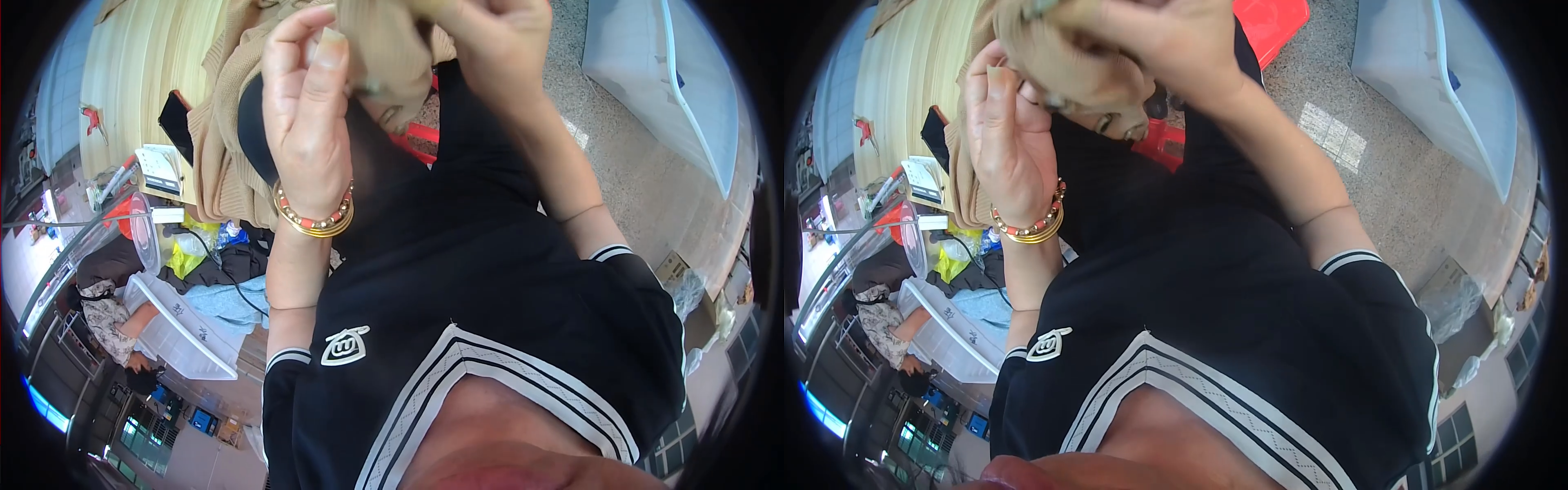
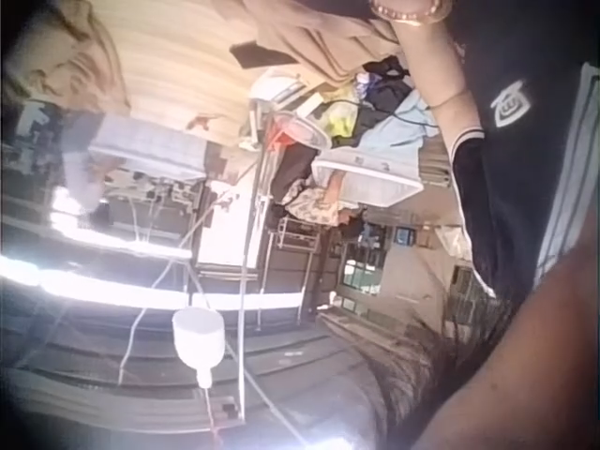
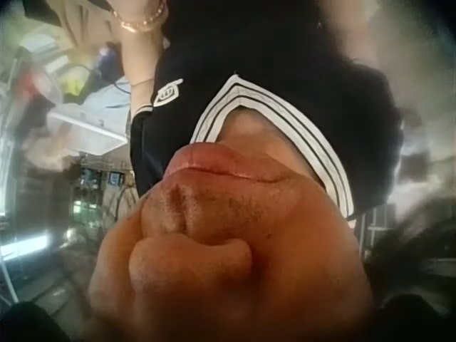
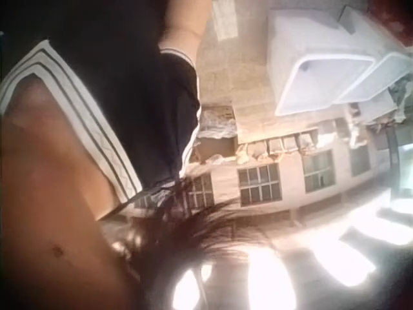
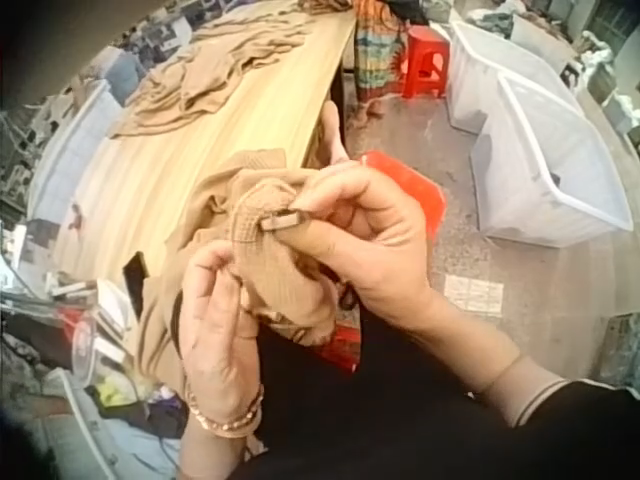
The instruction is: Trimming loose threads from a garment using small thread snips.
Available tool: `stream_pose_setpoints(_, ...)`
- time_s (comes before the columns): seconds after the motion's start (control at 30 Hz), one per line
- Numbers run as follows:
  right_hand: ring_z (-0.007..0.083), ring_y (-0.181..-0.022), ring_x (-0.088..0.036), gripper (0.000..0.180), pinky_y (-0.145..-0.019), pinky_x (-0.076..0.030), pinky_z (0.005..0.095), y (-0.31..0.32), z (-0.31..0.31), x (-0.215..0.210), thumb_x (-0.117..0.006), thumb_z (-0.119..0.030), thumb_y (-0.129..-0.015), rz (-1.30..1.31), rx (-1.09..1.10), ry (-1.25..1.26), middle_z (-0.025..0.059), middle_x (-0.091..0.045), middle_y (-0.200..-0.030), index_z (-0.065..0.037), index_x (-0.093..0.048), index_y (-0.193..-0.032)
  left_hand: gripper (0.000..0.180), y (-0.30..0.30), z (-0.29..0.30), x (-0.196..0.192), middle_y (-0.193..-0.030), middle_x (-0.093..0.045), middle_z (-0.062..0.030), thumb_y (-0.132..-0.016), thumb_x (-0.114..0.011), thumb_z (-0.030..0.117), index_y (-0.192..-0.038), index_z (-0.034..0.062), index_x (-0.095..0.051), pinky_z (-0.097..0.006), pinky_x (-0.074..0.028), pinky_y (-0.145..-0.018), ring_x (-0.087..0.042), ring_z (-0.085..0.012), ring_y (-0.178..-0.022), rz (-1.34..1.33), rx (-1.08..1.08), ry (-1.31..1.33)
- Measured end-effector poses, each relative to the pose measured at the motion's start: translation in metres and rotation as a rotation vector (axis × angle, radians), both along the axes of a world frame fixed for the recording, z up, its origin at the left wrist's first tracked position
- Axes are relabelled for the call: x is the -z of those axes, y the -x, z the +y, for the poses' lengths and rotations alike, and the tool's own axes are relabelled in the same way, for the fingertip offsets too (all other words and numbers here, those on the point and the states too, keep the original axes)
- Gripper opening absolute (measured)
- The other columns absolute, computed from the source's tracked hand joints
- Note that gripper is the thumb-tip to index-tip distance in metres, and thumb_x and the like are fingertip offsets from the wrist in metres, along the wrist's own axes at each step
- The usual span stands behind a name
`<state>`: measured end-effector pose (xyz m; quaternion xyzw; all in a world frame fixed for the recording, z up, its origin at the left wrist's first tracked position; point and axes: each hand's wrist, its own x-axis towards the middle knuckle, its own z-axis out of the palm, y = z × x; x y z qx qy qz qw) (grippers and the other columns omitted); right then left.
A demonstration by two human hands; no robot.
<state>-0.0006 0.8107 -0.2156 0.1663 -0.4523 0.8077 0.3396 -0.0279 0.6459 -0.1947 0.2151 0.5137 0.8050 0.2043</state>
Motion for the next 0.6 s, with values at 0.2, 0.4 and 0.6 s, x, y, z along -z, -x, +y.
stream_pose_setpoints(0.2,0.0119,-0.085,-0.067,0.014,-0.075,-0.057,0.0233,0.042,0.019,-0.040,-0.064,0.003,-0.090,0.003,0.081,0.093,0.0096,-0.069,-0.096,0.000,-0.059,-0.103,0.030,-0.015,-0.001,0.001,-0.108,-0.067,-0.0076,-0.090,-0.066,0.003,-0.119,-0.0032,-0.058,-0.027,-0.051,-0.087,-0.063,-0.0115,-0.097,-0.023,0.270,0.246)
stream_pose_setpoints(0.4,0.0127,-0.090,-0.060,0.036,-0.079,-0.049,0.0235,0.015,0.027,-0.023,-0.070,-0.003,-0.085,-0.229,0.556,-0.746,0.0081,-0.061,-0.112,-0.002,-0.062,-0.120,0.031,-0.015,-0.004,-0.001,-0.109,-0.067,-0.0093,-0.089,-0.064,-0.003,-0.120,-0.0041,-0.057,-0.029,-0.052,-0.088,-0.065,-0.0135,-0.098,-0.130,0.246,0.147)
stream_pose_setpoints(0.6,0.0249,-0.093,-0.064,0.027,-0.078,-0.048,0.0332,-0.036,0.017,-0.035,-0.079,-0.008,-0.076,-0.122,0.218,-0.962,0.0110,-0.067,-0.104,-0.002,-0.071,-0.101,0.050,-0.010,-0.002,0.004,-0.123,-0.062,-0.0137,-0.088,-0.061,-0.006,-0.135,-0.0061,-0.046,-0.028,-0.046,-0.098,-0.060,-0.0173,-0.113,-0.259,0.243,0.047)
